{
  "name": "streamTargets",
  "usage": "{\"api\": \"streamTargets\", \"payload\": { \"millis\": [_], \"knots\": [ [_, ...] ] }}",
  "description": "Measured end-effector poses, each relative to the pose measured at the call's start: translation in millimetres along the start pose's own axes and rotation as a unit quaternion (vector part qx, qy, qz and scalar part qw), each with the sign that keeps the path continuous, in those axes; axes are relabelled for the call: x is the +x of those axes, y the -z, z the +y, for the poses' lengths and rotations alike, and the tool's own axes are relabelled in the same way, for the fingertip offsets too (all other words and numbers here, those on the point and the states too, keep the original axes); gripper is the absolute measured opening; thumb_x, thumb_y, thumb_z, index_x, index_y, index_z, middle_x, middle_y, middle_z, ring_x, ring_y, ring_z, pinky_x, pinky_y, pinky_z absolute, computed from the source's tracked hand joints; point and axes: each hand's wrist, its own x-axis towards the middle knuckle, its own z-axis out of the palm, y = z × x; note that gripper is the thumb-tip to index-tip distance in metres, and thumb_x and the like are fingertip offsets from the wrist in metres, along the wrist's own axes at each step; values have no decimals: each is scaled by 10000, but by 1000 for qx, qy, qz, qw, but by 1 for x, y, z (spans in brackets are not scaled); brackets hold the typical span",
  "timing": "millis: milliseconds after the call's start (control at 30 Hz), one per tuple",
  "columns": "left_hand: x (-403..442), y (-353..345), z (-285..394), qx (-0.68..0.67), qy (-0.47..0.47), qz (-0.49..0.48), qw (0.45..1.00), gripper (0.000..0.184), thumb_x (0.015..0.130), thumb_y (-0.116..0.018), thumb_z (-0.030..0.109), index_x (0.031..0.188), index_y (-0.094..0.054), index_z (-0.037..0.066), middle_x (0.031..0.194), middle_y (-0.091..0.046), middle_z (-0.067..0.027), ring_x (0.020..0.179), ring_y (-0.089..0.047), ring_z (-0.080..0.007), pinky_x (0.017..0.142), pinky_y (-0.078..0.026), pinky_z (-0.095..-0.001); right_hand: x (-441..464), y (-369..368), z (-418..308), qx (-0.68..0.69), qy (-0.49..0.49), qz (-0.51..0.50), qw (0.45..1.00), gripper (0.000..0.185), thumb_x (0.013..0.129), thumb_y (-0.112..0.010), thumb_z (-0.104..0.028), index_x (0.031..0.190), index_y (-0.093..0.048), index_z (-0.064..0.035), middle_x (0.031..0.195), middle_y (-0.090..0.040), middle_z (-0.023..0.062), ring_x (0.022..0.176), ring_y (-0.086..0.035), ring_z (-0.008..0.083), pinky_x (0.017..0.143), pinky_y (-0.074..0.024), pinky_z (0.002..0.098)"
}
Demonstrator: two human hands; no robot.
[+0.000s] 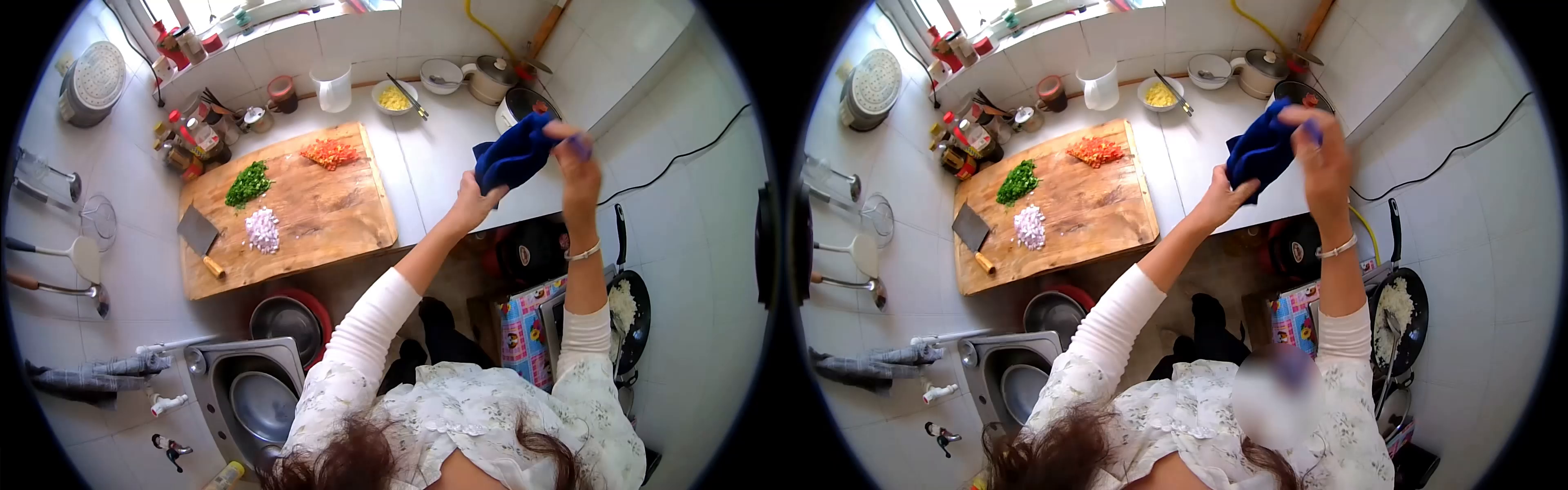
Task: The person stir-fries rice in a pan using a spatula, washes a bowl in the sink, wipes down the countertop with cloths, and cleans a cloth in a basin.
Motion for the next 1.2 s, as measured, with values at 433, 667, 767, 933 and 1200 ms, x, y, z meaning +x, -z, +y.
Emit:
{"api": "streamTargets", "payload": {
  "millis": [433, 667, 767, 933, 1200],
  "knots": [
    [-115, 67, -206, -167, 534, 171, 811, 549, 779, -661, 320, 1211, -470, 39, 1148, -529, -88, 1101, -412, -143, 888, -320, -349, -117, -118, 358, -498, -288, -163, 802, 531, 874, -458, -405, 1348, -377, -180, 1452, -208, 155, 1334, -165, 359, 1040, -166, 529],
    [-76, 81, -206, -456, 391, 401, 691, 458, 900, -480, 442, 1253, -451, 153, 1176, -520, 26, 974, -485, -150, 768, -337, -265, -115, -247, 313, -183, 14, -375, 909, 339, 835, -521, -244, 1156, -536, -134, 1321, -428, 83, 1257, -341, 255, 1007, -264, 455],
    [-72, 82, -208, -327, 455, 357, 747, 548, 905, -393, 528, 1286, -418, 134, 1169, -508, 35, 946, -460, -118, 750, -333, -252, -71, -275, 340, -196, 34, -349, 916, 366, 827, -532, -238, 1170, -505, -114, 1308, -437, 89, 1249, -352, 240, 1008, -283, 434],
    [-86, 87, -224, -244, 517, 308, 761, 649, 887, -366, 585, 1278, -421, 70, 1209, -509, -16, 928, -495, -126, 722, -364, -271, -7, -333, 390, -127, 37, -301, 944, 597, 713, -507, -158, 1291, -393, -60, 1262, -478, 124, 1191, -421, 245, 1005, -300, 420],
    [-74, 94, -212, -260, 501, 286, 774, 610, 891, -369, 570, 1270, -427, 96, 1200, -528, 6, 961, -529, -129, 697, -384, -262, -110, -259, 314, -105, -46, -305, 945, 484, 722, -511, -149, 1193, -499, -38, 1219, -514, 104, 1180, -439, 226, 966, -320, 444]
  ]
}}
